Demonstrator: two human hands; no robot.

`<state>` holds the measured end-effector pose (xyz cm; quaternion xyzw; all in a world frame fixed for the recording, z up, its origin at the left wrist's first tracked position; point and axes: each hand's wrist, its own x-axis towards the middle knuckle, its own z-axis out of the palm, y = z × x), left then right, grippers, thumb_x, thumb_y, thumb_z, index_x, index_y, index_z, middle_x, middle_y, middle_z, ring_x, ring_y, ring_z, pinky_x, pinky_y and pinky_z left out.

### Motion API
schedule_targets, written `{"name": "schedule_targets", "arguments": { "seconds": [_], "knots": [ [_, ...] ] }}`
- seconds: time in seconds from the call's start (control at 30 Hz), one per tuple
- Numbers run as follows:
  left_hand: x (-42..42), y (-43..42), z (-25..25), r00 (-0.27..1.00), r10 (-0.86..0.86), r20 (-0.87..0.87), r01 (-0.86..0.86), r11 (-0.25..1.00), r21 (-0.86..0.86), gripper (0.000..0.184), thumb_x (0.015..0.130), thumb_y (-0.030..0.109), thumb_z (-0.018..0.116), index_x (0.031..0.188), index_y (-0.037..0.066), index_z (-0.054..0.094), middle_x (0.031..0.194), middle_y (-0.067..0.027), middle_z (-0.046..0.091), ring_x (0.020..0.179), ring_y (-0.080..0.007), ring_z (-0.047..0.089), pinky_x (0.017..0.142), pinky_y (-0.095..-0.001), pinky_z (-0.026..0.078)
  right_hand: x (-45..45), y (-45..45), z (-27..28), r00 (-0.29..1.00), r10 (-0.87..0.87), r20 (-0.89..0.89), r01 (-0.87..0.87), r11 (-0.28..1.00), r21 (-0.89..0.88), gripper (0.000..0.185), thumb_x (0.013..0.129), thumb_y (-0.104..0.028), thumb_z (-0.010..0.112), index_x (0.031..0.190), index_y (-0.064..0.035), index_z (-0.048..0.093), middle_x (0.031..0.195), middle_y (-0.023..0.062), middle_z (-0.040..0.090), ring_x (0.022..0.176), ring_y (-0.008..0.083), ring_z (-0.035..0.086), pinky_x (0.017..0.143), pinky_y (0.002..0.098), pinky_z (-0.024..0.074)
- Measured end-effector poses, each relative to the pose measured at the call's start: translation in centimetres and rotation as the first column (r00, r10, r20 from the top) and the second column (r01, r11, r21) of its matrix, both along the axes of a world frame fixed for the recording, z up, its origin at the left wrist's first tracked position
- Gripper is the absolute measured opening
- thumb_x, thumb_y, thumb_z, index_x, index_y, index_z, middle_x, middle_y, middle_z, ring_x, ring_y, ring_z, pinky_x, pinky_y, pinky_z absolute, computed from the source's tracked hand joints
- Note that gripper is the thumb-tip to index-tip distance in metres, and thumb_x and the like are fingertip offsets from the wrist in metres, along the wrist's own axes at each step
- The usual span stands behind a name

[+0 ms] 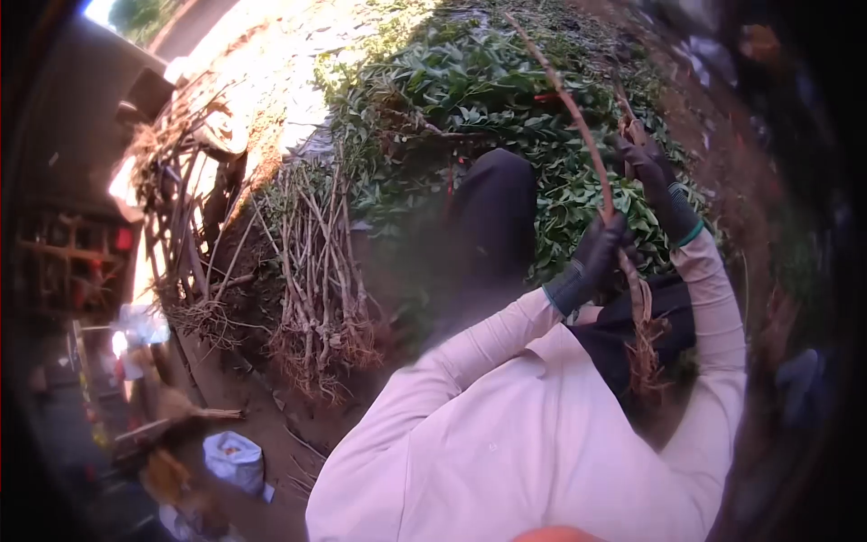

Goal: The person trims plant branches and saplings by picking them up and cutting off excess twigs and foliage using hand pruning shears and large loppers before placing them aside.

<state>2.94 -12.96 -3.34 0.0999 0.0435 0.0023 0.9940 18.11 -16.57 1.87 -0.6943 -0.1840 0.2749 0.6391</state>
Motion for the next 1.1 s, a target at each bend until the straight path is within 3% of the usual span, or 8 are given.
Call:
{"name": "schedule_targets", "arguments": {
  "seconds": [0.2,0.4,0.43,0.47,0.5,0.7,0.83,1.1],
  "knots": [
    [-7.8,27.6,-0.3,0.846,0.526,-0.093,-0.503,0.843,0.189,0.019,0.096,0.024,0.036,0.085,0.009,0.039,0.066,0.0024,0.037,0.046,-0.0035,0.030,0.037,-0.0187,0.026,0.7,1.7,-4.4,0.974,0.124,-0.190,-0.119,0.992,0.039,0.042,0.084,-0.029,0.060,0.115,-0.0055,0.045,0.094,0.0019,0.056,0.087,0.0125,0.057,0.074,0.0276,0.0481],
    [-27.4,41.0,-15.1,0.275,0.876,-0.396,0.272,0.324,0.906,0.020,0.090,0.026,0.048,0.102,0.011,0.042,0.062,0.0023,0.044,0.038,-0.0067,0.035,0.030,-0.0207,0.026,-2.0,-6.4,-15.7,0.903,0.118,-0.414,-0.017,0.970,0.241,0.030,0.082,-0.029,0.063,0.103,-0.0113,0.049,0.081,0.0006,0.053,0.065,0.0089,0.052,0.057,0.0233,0.0440],
    [-32.8,43.7,-21.7,0.247,0.892,-0.380,0.594,0.170,0.786,0.051,0.084,0.033,0.055,0.127,0.014,0.033,0.082,-0.0095,0.055,0.060,-0.0176,0.055,0.047,-0.0324,0.046,-2.6,-7.8,-18.6,0.940,-0.164,-0.298,0.135,0.984,-0.114,0.037,0.082,-0.032,0.062,0.109,-0.0117,0.050,0.072,-0.0040,0.051,0.057,0.0091,0.050,0.053,0.0248,0.0448],
    [-36.6,44.6,-27.4,0.157,0.967,-0.200,0.971,-0.114,0.210,0.092,0.073,0.046,0.063,0.140,0.013,0.012,0.132,-0.0235,0.033,0.109,-0.0362,0.045,0.089,-0.0479,0.039,-3.9,-8.0,-18.5,0.854,-0.284,-0.437,0.223,0.957,-0.187,0.036,0.081,-0.035,0.063,0.107,-0.0126,0.051,0.068,-0.0040,0.050,0.053,0.0094,0.049,0.049,0.0249,0.0441],
    [-34.0,42.0,-23.8,-0.115,0.873,-0.475,0.990,0.063,-0.123,0.101,0.067,0.052,0.065,0.142,0.015,0.006,0.142,-0.0228,0.010,0.129,-0.0411,0.016,0.104,-0.0469,0.019,-5.5,-8.1,-18.3,0.731,-0.397,-0.555,0.296,0.917,-0.267,0.036,0.080,-0.038,0.063,0.104,-0.0134,0.053,0.064,-0.0040,0.050,0.049,0.0098,0.049,0.045,0.0250,0.0434],
    [-13.6,35.3,-24.4,0.892,0.450,0.049,0.370,-0.787,0.494,0.032,0.075,0.013,0.059,0.106,0.007,0.054,0.112,-0.0132,0.051,0.105,-0.0316,0.048,0.089,-0.0383,0.040,-14.6,-8.7,-26.1,0.447,-0.426,-0.787,0.350,0.893,-0.285,0.036,0.078,-0.029,0.066,0.108,-0.0187,0.049,0.085,0.0000,0.057,0.071,0.0132,0.059,0.053,0.0306,0.0500],
    [6.1,35.3,-32.3,0.985,0.110,0.131,-0.024,-0.671,0.741,0.038,0.072,0.013,0.061,0.109,0.007,0.053,0.108,-0.0140,0.054,0.099,-0.0325,0.052,0.086,-0.0364,0.043,-18.5,-6.7,-30.1,0.665,-0.289,-0.689,0.246,0.955,-0.164,0.046,0.078,-0.019,0.067,0.118,-0.0110,0.046,0.082,-0.0029,0.052,0.064,0.0071,0.051,0.053,0.0215,0.0431],
    [20.0,31.7,-31.5,0.907,0.331,-0.260,0.388,-0.898,0.209,0.040,0.073,0.043,0.059,0.098,0.012,0.055,0.099,-0.0153,0.058,0.089,-0.0317,0.060,0.073,-0.0444,0.047,-16.8,-4.7,-26.9,0.588,-0.432,-0.683,0.365,0.896,-0.253,0.054,0.075,-0.018,0.068,0.121,-0.0033,0.043,0.083,0.0007,0.052,0.066,0.0101,0.052,0.059,0.0238,0.0429]
  ]
}}
